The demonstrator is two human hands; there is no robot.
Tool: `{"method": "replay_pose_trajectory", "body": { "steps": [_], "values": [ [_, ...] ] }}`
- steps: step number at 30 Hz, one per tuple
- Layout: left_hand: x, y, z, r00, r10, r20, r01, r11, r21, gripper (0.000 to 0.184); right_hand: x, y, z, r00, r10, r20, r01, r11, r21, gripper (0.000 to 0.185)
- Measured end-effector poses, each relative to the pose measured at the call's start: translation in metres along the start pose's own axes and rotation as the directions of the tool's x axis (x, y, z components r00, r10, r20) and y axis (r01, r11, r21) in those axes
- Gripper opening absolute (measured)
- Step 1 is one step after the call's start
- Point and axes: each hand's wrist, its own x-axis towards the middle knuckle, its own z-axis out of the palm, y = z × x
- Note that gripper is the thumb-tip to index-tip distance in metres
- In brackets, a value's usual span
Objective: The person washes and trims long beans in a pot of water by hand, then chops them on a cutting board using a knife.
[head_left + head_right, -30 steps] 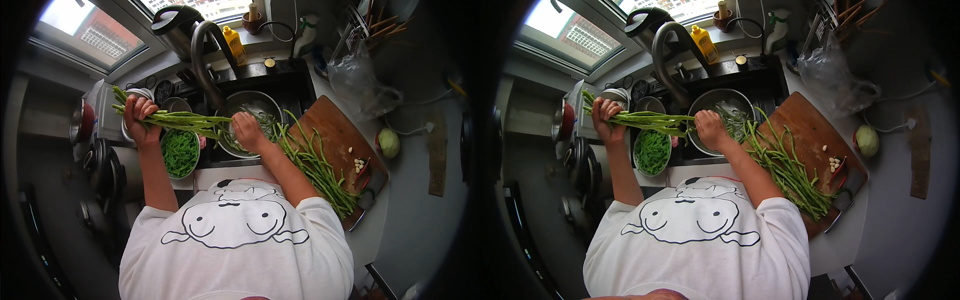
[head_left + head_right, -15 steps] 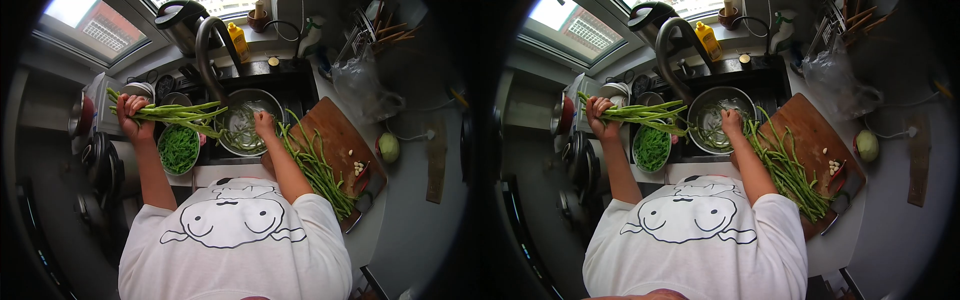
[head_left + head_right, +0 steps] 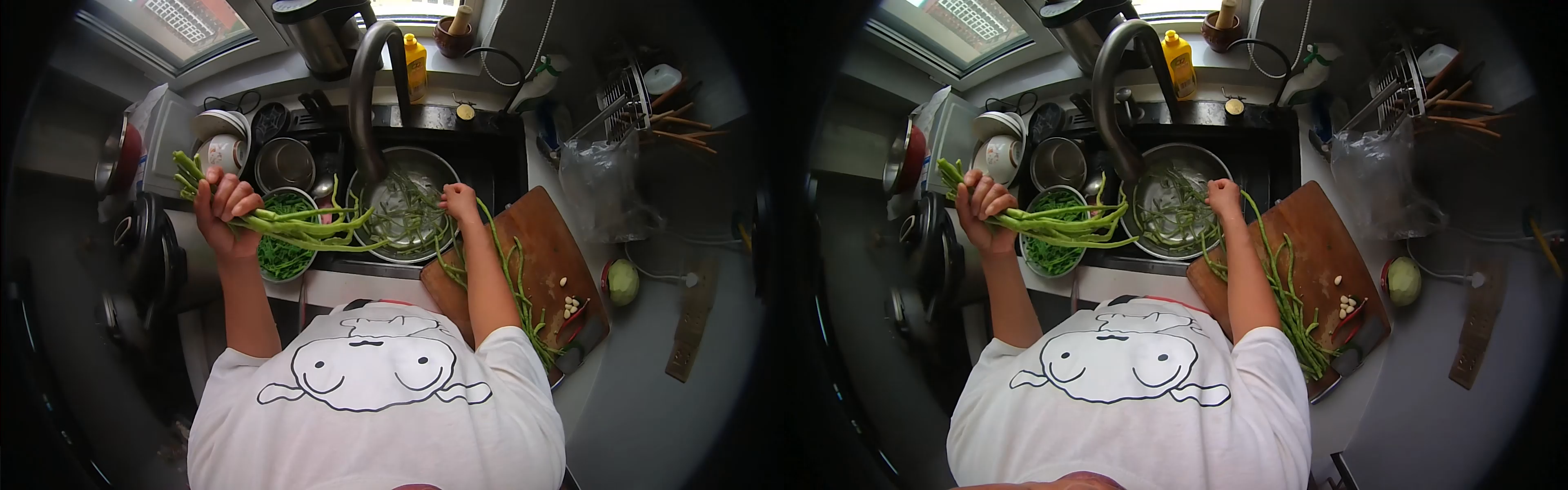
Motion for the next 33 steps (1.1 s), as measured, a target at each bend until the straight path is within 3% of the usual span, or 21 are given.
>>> {"method": "replay_pose_trajectory", "body": {
  "steps": [4,7,8,9,11,14,17,19,22,27,29,31,32,33],
  "values": [
    [-0.016,-0.023,-0.017,0.998,-0.030,-0.053,0.037,0.990,0.135,0.010,0.039,-0.015,0.003,0.982,0.182,-0.050,-0.177,0.981,0.082,0.019],
    [-0.018,-0.033,-0.031,0.992,-0.108,-0.062,0.118,0.972,0.202,0.012,0.097,0.016,0.027,0.975,0.213,-0.067,-0.214,0.977,0.003,0.016],
    [-0.018,-0.035,-0.034,0.988,-0.123,-0.098,0.143,0.958,0.247,0.013,0.160,0.083,0.046,0.994,0.057,-0.092,-0.072,0.984,-0.165,0.015],
    [-0.018,-0.035,-0.037,0.982,-0.135,-0.132,0.169,0.941,0.292,0.014,0.166,0.095,0.057,0.999,-0.028,-0.045,0.016,0.972,-0.234,0.017],
    [-0.018,-0.036,-0.044,0.975,-0.130,-0.180,0.180,0.938,0.295,0.014,0.134,0.062,0.069,0.999,-0.044,-0.010,0.033,0.869,-0.493,0.027],
    [-0.018,-0.035,-0.051,0.940,-0.130,-0.315,0.230,0.924,0.306,0.014,0.137,0.078,0.102,0.998,-0.001,-0.068,-0.031,0.885,-0.464,0.035],
    [-0.018,-0.035,-0.057,0.915,-0.147,-0.375,0.276,0.907,0.318,0.014,0.139,0.096,0.124,0.996,-0.038,-0.076,-0.011,0.826,-0.564,0.038],
    [-0.017,-0.036,-0.061,0.914,-0.176,-0.366,0.305,0.892,0.334,0.014,0.137,0.101,0.131,0.959,0.202,0.197,0.008,0.677,-0.736,0.038],
    [-0.016,-0.040,-0.061,0.903,-0.219,-0.370,0.351,0.872,0.341,0.013,0.119,0.088,0.123,0.989,0.119,0.085,-0.033,0.746,-0.665,0.031],
    [-0.019,-0.058,-0.056,0.903,-0.269,-0.336,0.389,0.845,0.366,0.012,0.079,0.018,0.080,0.998,0.052,0.030,-0.029,0.856,-0.516,0.021],
    [-0.021,-0.069,-0.048,0.860,-0.317,-0.400,0.486,0.747,0.453,0.012,0.051,-0.004,0.059,0.998,0.050,0.034,-0.030,0.896,-0.443,0.020],
    [-0.027,-0.080,-0.051,0.863,-0.330,-0.384,0.485,0.754,0.443,0.014,0.017,-0.013,0.043,0.942,-0.335,0.029,0.335,0.929,-0.160,0.015],
    [-0.028,-0.086,-0.050,0.836,-0.347,-0.425,0.535,0.690,0.487,0.016,0.003,-0.014,0.039,0.937,-0.348,0.022,0.347,0.923,-0.167,0.015],
    [-0.029,-0.092,-0.050,0.809,-0.357,-0.466,0.579,0.621,0.529,0.018,-0.009,-0.016,0.037,0.914,-0.405,-0.008,0.405,0.914,0.000,0.016]
  ]
}}
